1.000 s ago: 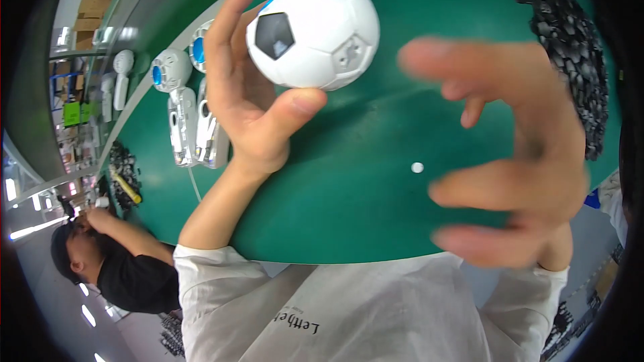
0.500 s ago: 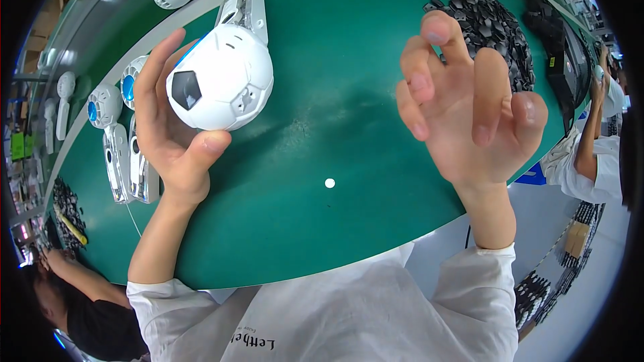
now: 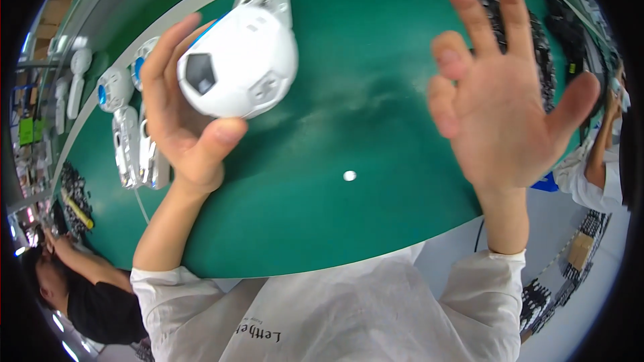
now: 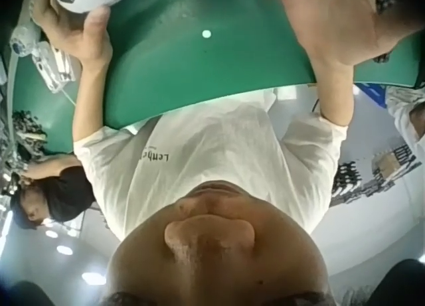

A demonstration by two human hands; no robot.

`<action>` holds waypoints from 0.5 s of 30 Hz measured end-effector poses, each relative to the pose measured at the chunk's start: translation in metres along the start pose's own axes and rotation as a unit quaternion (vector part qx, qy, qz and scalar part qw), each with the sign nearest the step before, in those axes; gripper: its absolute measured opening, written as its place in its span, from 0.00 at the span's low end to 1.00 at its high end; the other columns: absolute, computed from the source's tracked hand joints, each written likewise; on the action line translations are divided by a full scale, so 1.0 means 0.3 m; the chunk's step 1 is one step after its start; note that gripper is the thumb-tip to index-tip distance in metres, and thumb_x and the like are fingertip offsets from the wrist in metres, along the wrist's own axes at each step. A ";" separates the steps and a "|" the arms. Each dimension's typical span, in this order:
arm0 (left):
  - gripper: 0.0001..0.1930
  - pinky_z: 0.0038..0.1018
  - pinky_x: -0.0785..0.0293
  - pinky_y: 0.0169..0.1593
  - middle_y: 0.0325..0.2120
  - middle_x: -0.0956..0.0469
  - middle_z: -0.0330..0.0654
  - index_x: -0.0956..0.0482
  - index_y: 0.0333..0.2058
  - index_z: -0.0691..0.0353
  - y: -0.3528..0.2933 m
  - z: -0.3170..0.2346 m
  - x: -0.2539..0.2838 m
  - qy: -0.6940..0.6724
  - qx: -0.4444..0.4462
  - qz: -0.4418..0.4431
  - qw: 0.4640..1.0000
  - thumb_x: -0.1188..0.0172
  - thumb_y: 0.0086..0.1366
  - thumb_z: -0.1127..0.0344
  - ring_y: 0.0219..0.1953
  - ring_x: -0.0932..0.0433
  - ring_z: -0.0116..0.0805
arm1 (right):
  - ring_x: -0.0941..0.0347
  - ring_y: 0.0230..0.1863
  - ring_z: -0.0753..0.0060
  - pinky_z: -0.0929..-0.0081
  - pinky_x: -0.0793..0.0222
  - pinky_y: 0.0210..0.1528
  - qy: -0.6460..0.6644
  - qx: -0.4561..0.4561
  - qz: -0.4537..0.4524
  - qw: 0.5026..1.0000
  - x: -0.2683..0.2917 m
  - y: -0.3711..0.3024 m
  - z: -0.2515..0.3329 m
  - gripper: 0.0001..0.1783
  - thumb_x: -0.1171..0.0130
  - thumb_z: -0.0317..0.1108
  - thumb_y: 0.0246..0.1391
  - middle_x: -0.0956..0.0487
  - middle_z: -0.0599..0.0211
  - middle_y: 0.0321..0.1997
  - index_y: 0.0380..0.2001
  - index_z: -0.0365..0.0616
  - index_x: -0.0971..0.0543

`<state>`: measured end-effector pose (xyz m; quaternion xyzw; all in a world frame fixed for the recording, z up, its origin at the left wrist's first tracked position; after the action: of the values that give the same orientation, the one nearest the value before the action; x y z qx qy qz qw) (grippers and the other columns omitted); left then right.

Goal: The recorder is assembling small plastic electronic components, specifically parts for a handheld device or fan, at a factory workbench.

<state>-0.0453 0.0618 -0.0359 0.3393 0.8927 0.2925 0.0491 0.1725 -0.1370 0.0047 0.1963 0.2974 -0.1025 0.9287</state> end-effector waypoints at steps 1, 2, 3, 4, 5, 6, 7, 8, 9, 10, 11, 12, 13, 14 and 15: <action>0.51 0.39 0.30 0.64 0.63 0.33 0.59 0.42 0.68 0.73 -0.002 -0.006 0.021 0.014 0.001 0.001 1.000 0.26 0.55 0.48 0.62 0.26 0.47 | 0.33 0.50 0.60 0.72 0.27 0.31 0.002 0.008 -0.012 1.000 -0.013 0.000 0.001 0.57 0.46 0.70 0.61 0.48 0.52 0.79 0.78 0.48 0.56; 0.51 0.39 0.30 0.64 0.63 0.33 0.60 0.42 0.68 0.74 -0.001 -0.008 0.030 0.030 -0.014 0.003 0.999 0.26 0.56 0.49 0.62 0.26 0.47 | 0.34 0.50 0.60 0.73 0.27 0.31 0.005 0.015 -0.025 1.000 -0.023 -0.001 0.003 0.57 0.46 0.71 0.61 0.48 0.51 0.79 0.78 0.47 0.55; 0.50 0.39 0.31 0.65 0.63 0.33 0.60 0.43 0.68 0.74 -0.001 -0.011 0.037 0.047 -0.029 0.006 0.998 0.27 0.56 0.49 0.61 0.26 0.48 | 0.34 0.49 0.61 0.74 0.27 0.31 0.008 0.023 -0.037 0.999 -0.032 0.001 -0.010 0.57 0.47 0.71 0.61 0.49 0.51 0.80 0.77 0.46 0.55; 0.50 0.39 0.31 0.65 0.63 0.33 0.61 0.43 0.67 0.74 0.000 -0.009 0.027 0.051 -0.043 0.008 0.998 0.27 0.56 0.50 0.61 0.26 0.49 | 0.34 0.49 0.61 0.74 0.27 0.31 0.012 0.021 -0.036 0.999 -0.035 0.006 -0.019 0.57 0.47 0.71 0.61 0.49 0.51 0.80 0.77 0.46 0.55; 0.50 0.39 0.31 0.65 0.63 0.33 0.61 0.43 0.67 0.74 -0.003 -0.015 0.022 0.055 -0.042 0.008 0.998 0.27 0.56 0.50 0.61 0.26 0.49 | 0.34 0.49 0.61 0.74 0.27 0.31 0.013 0.021 -0.036 0.999 -0.047 0.022 -0.037 0.57 0.47 0.71 0.61 0.48 0.51 0.79 0.77 0.46 0.54; 0.50 0.40 0.30 0.64 0.63 0.33 0.61 0.44 0.67 0.74 -0.006 -0.025 0.018 0.037 -0.029 0.001 0.999 0.27 0.56 0.50 0.61 0.26 0.49 | 0.34 0.49 0.61 0.74 0.27 0.31 0.013 0.021 -0.035 0.999 -0.026 0.000 -0.020 0.57 0.47 0.71 0.61 0.48 0.51 0.79 0.77 0.46 0.54; 0.51 0.40 0.29 0.64 0.62 0.32 0.62 0.45 0.67 0.74 -0.010 -0.036 0.018 0.019 -0.016 -0.007 1.000 0.27 0.55 0.51 0.61 0.26 0.50 | 0.34 0.49 0.61 0.74 0.27 0.31 0.013 0.020 -0.034 0.999 -0.026 -0.001 -0.024 0.57 0.47 0.71 0.61 0.48 0.51 0.79 0.77 0.46 0.54; 0.51 0.41 0.28 0.63 0.61 0.32 0.63 0.46 0.68 0.74 -0.015 -0.042 0.028 0.000 -0.004 -0.015 1.000 0.27 0.55 0.51 0.61 0.26 0.50 | 0.34 0.49 0.61 0.74 0.27 0.31 0.014 0.020 -0.033 0.999 -0.035 -0.003 -0.033 0.56 0.47 0.71 0.61 0.48 0.51 0.79 0.77 0.46 0.54; 0.51 0.41 0.28 0.63 0.61 0.32 0.63 0.46 0.68 0.74 -0.020 -0.049 0.053 0.007 -0.004 -0.013 1.000 0.27 0.55 0.51 0.61 0.26 0.50 | 0.33 0.49 0.61 0.74 0.27 0.31 0.017 0.022 -0.032 0.999 -0.035 -0.019 -0.035 0.56 0.47 0.71 0.61 0.48 0.51 0.79 0.77 0.46 0.54; 0.52 0.41 0.27 0.62 0.60 0.31 0.64 0.47 0.68 0.74 -0.028 -0.051 0.082 0.015 0.002 0.015 1.000 0.28 0.54 0.52 0.61 0.26 0.51 | 0.33 0.49 0.61 0.74 0.27 0.31 0.021 0.025 -0.031 0.999 -0.033 -0.029 -0.040 0.56 0.47 0.71 0.61 0.48 0.51 0.79 0.77 0.46 0.54; 0.53 0.42 0.26 0.60 0.59 0.30 0.65 0.49 0.68 0.73 -0.041 -0.044 0.113 0.021 0.010 0.041 0.999 0.28 0.54 0.52 0.60 0.26 0.52 | 0.33 0.49 0.61 0.74 0.27 0.31 0.023 0.025 -0.030 0.999 -0.025 -0.035 -0.051 0.56 0.47 0.71 0.61 0.48 0.51 0.79 0.77 0.45 0.54; 0.54 0.43 0.24 0.59 0.58 0.30 0.66 0.51 0.69 0.72 -0.052 -0.041 0.139 0.028 0.017 0.068 0.997 0.28 0.53 0.52 0.60 0.25 0.52 | 0.33 0.49 0.61 0.74 0.27 0.31 0.025 0.026 -0.030 0.999 -0.027 -0.035 -0.071 0.56 0.47 0.71 0.61 0.48 0.51 0.79 0.77 0.45 0.54; 0.54 0.43 0.24 0.59 0.58 0.30 0.66 0.51 0.69 0.72 -0.059 -0.045 0.158 0.033 0.019 0.068 0.997 0.28 0.53 0.52 0.60 0.25 0.52 | 0.33 0.49 0.61 0.74 0.27 0.31 0.027 0.026 -0.029 0.999 -0.006 -0.054 -0.073 0.56 0.47 0.70 0.61 0.48 0.50 0.79 0.77 0.45 0.53; 0.55 0.44 0.23 0.58 0.59 0.31 0.67 0.52 0.69 0.68 -0.075 -0.065 0.169 0.040 0.037 0.055 0.997 0.28 0.53 0.49 0.58 0.24 0.53 | 0.33 0.49 0.61 0.74 0.27 0.31 0.033 0.024 -0.031 0.999 0.026 -0.082 -0.068 0.56 0.47 0.70 0.61 0.47 0.50 0.78 0.77 0.45 0.53; 0.56 0.45 0.22 0.56 0.59 0.32 0.69 0.53 0.70 0.63 -0.086 -0.074 0.174 0.041 0.053 0.043 0.997 0.29 0.52 0.45 0.55 0.23 0.55 | 0.33 0.49 0.61 0.73 0.27 0.32 0.034 0.023 -0.036 0.999 0.039 -0.102 -0.073 0.56 0.47 0.70 0.61 0.47 0.50 0.78 0.77 0.45 0.53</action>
<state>-0.1066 0.0686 -0.0261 0.3674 0.8928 0.2601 -0.0181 0.1613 -0.1560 -0.0279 0.2100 0.3330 -0.1356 0.9092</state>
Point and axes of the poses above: each hand's wrist, its own y-axis towards the middle knuckle, its own x-axis out of the back of the hand, z = x × y, the point moved 1 cm from there along y, towards the middle knuckle
